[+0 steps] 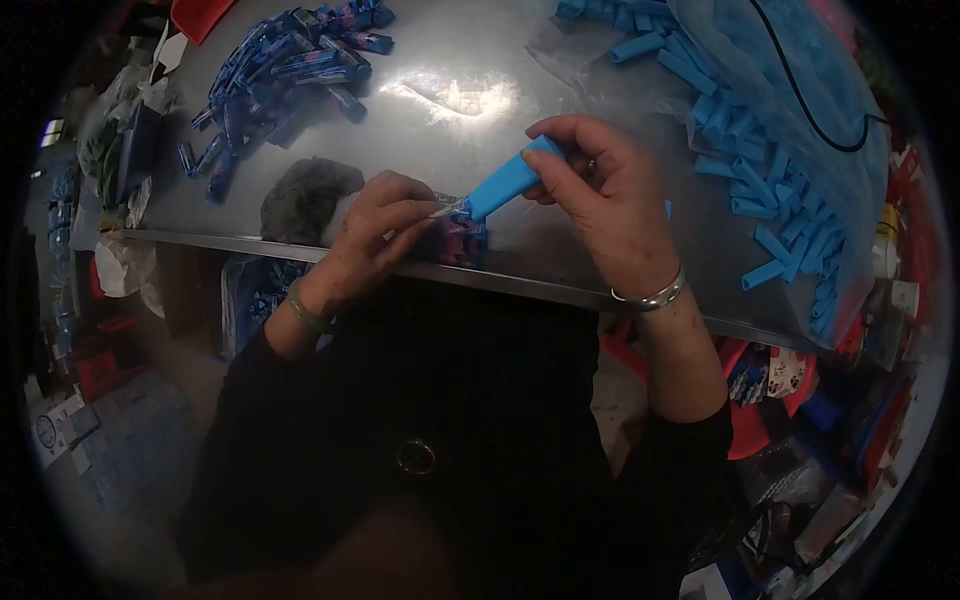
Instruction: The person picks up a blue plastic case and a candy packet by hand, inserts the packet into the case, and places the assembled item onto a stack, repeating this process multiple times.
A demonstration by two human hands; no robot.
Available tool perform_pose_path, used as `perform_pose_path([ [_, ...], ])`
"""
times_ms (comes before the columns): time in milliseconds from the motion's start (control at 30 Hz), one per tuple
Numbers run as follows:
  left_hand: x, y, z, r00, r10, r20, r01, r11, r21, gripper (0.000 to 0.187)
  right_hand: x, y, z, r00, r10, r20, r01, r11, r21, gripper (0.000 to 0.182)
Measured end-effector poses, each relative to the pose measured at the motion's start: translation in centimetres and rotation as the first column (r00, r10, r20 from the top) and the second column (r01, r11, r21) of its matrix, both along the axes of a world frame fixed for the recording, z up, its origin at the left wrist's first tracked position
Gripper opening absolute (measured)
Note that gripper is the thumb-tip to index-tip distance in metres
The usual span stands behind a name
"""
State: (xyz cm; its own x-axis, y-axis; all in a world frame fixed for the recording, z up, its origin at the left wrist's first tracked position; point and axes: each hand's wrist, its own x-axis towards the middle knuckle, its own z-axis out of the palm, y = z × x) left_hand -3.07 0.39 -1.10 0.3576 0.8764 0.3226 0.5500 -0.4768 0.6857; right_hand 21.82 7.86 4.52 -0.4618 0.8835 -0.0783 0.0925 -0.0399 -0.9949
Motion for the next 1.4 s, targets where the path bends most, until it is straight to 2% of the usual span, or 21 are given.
perform_pose_path([
  [67, 0.1, 0.0, 0.0, 1.000, 0.005, 0.002, -0.005, 1.000, -0.004, 0.018, -0.4, -0.2, 0.2, 0.996, -0.071, -0.049, 0.073, 0.996, 0.041, 0.025],
  [167, 0.1, 0.0, 0.3, 1.000, 0.006, 0.005, -0.006, 1.000, -0.015, 0.018, -0.2, 0.5, -0.2, 0.990, -0.092, -0.107, 0.094, 0.995, 0.017, 0.024],
  [267, 0.1, 0.1, 0.2, 1.000, -0.006, 0.028, 0.006, 1.000, 0.001, 0.019, 0.2, 0.7, -0.3, 0.990, -0.059, -0.127, 0.052, 0.997, -0.052, 0.023],
  [400, 0.1, 0.1, 0.1, 0.999, -0.027, 0.029, 0.025, 0.997, 0.078, 0.021, 0.9, 1.3, -0.7, 0.990, -0.056, -0.132, 0.054, 0.998, -0.025, 0.020],
  [600, 0.3, 0.1, 0.2, 0.996, -0.037, 0.085, 0.035, 0.999, 0.032, 0.022, 1.0, 1.0, -0.4, 0.986, -0.025, -0.162, 0.008, 0.995, -0.104, 0.023],
  [700, 0.4, 0.0, 0.3, 0.994, -0.037, 0.100, 0.036, 0.999, 0.012, 0.023, 0.7, 0.7, -0.3, 0.990, -0.037, -0.135, 0.028, 0.998, -0.062, 0.022],
  [767, 0.6, 0.0, 0.2, 0.995, -0.024, 0.101, 0.024, 1.000, -0.004, 0.022, 0.4, 0.3, -0.4, 0.996, -0.039, -0.085, 0.046, 0.996, 0.080, 0.021],
  [833, 0.8, -0.1, 0.3, 0.995, -0.011, 0.101, 0.013, 1.000, -0.020, 0.021, -0.2, -0.4, -0.3, 0.996, -0.026, -0.082, 0.035, 0.993, 0.110, 0.020],
  [900, 1.2, -0.6, 0.6, 0.954, 0.088, 0.288, 0.015, 0.942, -0.337, 0.019, -0.8, -1.0, -0.3, 0.997, -0.012, -0.078, 0.023, 0.990, 0.141, 0.019],
  [933, 1.5, -0.7, 0.8, 0.953, 0.087, 0.289, 0.015, 0.942, -0.335, 0.019, -1.1, -1.3, -0.4, 0.994, -0.005, -0.113, 0.017, 0.994, 0.109, 0.018],
  [1000, 2.0, -0.7, 1.3, 0.769, 0.237, 0.594, 0.208, 0.785, -0.583, 0.021, -1.5, -1.5, -1.1, 0.989, 0.005, -0.147, 0.006, 0.997, 0.080, 0.018],
  [1067, 2.2, -0.6, 1.5, 0.757, 0.248, 0.604, 0.227, 0.768, -0.599, 0.022, -1.8, -1.7, -2.2, 0.993, -0.043, -0.107, 0.068, 0.967, 0.245, 0.019],
  [1100, 2.3, -0.6, 1.5, 0.746, 0.256, 0.615, 0.250, 0.749, -0.614, 0.023, -2.0, -1.8, -2.1, 0.993, -0.040, -0.107, 0.066, 0.967, 0.247, 0.019],
  [1133, 2.4, -0.6, 1.6, 0.746, 0.255, 0.616, 0.249, 0.750, -0.612, 0.023, -2.0, -2.2, -1.8, 0.999, -0.045, -0.032, 0.052, 0.950, 0.306, 0.020],
  [1167, 2.5, -0.7, 1.7, 0.690, 0.302, 0.658, 0.320, 0.687, -0.652, 0.024, -2.0, -2.5, -1.7, 0.998, -0.054, 0.044, 0.035, 0.931, 0.365, 0.022],
  [1200, 2.6, -0.8, 1.8, 0.632, 0.354, 0.690, 0.394, 0.619, -0.679, 0.025, -1.9, -2.7, -1.7, 0.998, -0.053, 0.044, 0.033, 0.930, 0.366, 0.022],
  [1267, 2.8, -0.9, 1.3, 0.593, 0.383, 0.709, 0.412, 0.612, -0.675, 0.025, -1.6, -3.1, -1.9, 0.965, -0.057, 0.256, -0.103, 0.816, 0.569, 0.040],
  [1300, 2.9, -0.9, 1.1, 0.553, 0.411, 0.725, 0.431, 0.603, -0.671, 0.025, -1.8, -3.3, -1.9, 0.965, -0.055, 0.256, -0.105, 0.815, 0.570, 0.040],
  [1367, 3.1, -0.9, 1.2, 0.509, 0.443, 0.737, 0.462, 0.582, -0.669, 0.027, -2.3, -4.0, -1.9, 0.949, -0.058, 0.310, -0.152, 0.778, 0.610, 0.069],
  [1400, 3.1, -0.9, 1.2, 0.467, 0.475, 0.746, 0.496, 0.558, -0.665, 0.028, -2.5, -4.3, -2.2, 0.949, -0.057, 0.309, -0.152, 0.777, 0.610, 0.069],
])
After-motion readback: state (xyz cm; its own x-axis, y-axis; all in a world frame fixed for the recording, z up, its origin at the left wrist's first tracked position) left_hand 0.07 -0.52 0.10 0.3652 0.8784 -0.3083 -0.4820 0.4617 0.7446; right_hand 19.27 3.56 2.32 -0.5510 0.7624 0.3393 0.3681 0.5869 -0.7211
